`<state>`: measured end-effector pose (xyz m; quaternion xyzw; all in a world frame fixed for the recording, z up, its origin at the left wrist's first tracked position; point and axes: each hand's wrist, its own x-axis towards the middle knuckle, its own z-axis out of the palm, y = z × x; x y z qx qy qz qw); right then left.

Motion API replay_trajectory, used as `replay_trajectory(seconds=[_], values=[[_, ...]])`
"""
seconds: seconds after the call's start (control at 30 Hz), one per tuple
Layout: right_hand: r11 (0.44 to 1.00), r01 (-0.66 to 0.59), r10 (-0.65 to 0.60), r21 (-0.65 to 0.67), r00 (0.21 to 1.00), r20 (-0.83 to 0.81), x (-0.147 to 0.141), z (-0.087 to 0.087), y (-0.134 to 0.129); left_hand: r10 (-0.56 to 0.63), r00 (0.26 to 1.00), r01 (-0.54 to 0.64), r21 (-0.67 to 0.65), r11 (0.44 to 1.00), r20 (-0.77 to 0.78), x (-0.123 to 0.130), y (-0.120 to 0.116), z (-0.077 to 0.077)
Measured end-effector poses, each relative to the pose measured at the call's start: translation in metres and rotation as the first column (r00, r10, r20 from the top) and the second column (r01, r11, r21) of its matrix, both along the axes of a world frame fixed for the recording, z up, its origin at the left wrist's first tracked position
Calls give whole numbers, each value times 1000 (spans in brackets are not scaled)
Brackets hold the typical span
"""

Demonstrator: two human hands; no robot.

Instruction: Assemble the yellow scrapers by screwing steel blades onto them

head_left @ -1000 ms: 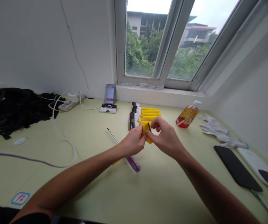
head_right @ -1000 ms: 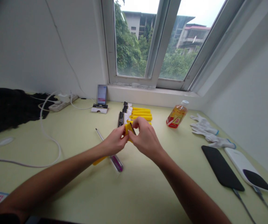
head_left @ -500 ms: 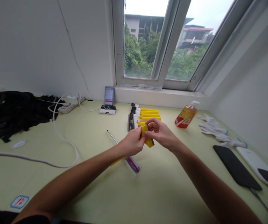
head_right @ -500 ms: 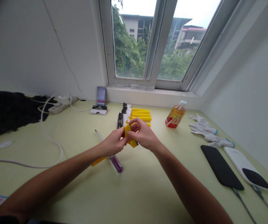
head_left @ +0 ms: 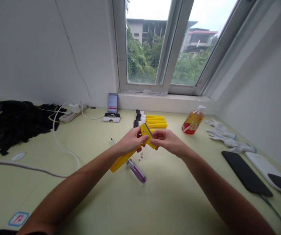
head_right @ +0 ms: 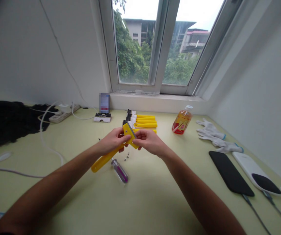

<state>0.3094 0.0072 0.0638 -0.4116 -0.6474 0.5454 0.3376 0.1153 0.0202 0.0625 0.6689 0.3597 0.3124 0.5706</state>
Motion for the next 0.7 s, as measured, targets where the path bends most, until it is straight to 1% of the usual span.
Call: replay_trajectory(seconds=[0.07,0.13,0.17,0.23,0.3,0.33,0.4,0.47,0.6,0.7], values=[[998,66,-66,6,998,-18,-1,0,0,37,999,-36,76,996,-18,0,1,-1],[991,135,-135,6,989,-58,-2,0,1,130,990,-117,217,969,-47,1,0,-2],[986,167,-166,1,983,-81,-1,1,2,183,981,-154,312,938,-65,0,-1,-3],[975,221,-222,-20,968,-117,0,1,4,261,960,-172,513,841,-105,-1,-3,-4],[966,254,-258,-47,957,-135,2,2,6,286,944,-109,667,737,-162,-2,-6,-4],[963,263,-269,-59,953,-139,3,2,7,295,936,-70,718,692,-193,-2,-8,-5],[960,270,-278,-73,949,-149,4,1,8,320,915,-6,783,623,-247,-2,-9,-5],[961,267,-276,-73,948,-159,4,1,8,346,890,44,811,584,-298,-1,-9,-7],[966,251,-259,-65,951,-171,-1,-2,6,402,827,118,820,560,-394,0,-7,-12],[966,248,-256,-66,951,-173,-4,-3,5,434,780,147,806,574,-451,0,-5,-14]])
